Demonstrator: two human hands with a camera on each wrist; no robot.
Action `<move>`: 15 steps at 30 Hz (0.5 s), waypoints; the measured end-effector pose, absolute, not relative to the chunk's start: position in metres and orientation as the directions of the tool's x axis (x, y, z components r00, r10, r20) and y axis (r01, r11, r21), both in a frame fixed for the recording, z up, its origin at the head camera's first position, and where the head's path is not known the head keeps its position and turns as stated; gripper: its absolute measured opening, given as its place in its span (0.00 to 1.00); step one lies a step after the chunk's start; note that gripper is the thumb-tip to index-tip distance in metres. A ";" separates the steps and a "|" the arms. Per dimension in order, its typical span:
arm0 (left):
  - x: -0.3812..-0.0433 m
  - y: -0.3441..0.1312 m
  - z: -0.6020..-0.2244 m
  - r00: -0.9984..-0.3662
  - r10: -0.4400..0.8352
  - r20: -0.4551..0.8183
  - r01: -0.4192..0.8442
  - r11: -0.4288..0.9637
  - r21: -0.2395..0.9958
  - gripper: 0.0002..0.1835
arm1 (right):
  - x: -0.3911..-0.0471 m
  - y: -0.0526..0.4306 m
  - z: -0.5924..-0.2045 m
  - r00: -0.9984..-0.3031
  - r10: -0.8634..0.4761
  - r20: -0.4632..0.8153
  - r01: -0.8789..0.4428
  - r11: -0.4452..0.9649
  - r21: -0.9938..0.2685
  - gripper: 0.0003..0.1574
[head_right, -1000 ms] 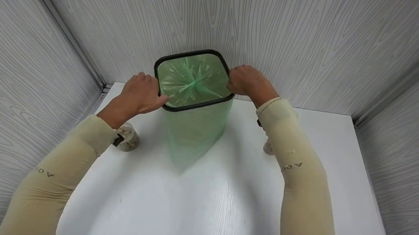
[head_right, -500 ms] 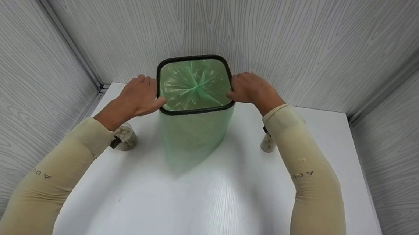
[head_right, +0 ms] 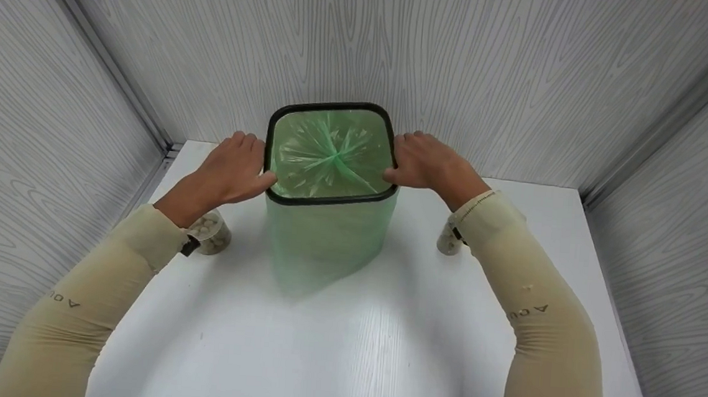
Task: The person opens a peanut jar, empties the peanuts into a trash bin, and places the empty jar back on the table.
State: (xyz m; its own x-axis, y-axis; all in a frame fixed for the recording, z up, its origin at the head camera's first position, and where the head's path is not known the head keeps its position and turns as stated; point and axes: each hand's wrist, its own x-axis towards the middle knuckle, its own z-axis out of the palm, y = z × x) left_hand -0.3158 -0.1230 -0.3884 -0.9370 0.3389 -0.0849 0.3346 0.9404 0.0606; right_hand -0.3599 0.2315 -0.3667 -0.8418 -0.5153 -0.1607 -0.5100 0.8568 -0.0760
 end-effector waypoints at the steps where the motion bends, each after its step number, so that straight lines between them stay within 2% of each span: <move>1: -0.315 -0.123 -0.389 -0.935 0.344 -0.080 0.340 0.938 0.062 0.44 | -0.358 0.232 -0.367 -0.842 -0.515 -0.159 -0.509 0.857 -0.077 0.22; 15: -0.302 -0.123 -0.389 -0.906 0.423 -0.027 0.422 0.906 0.022 0.37 | -0.330 0.240 -0.368 -0.827 -0.557 -0.076 -0.555 0.831 -0.051 0.25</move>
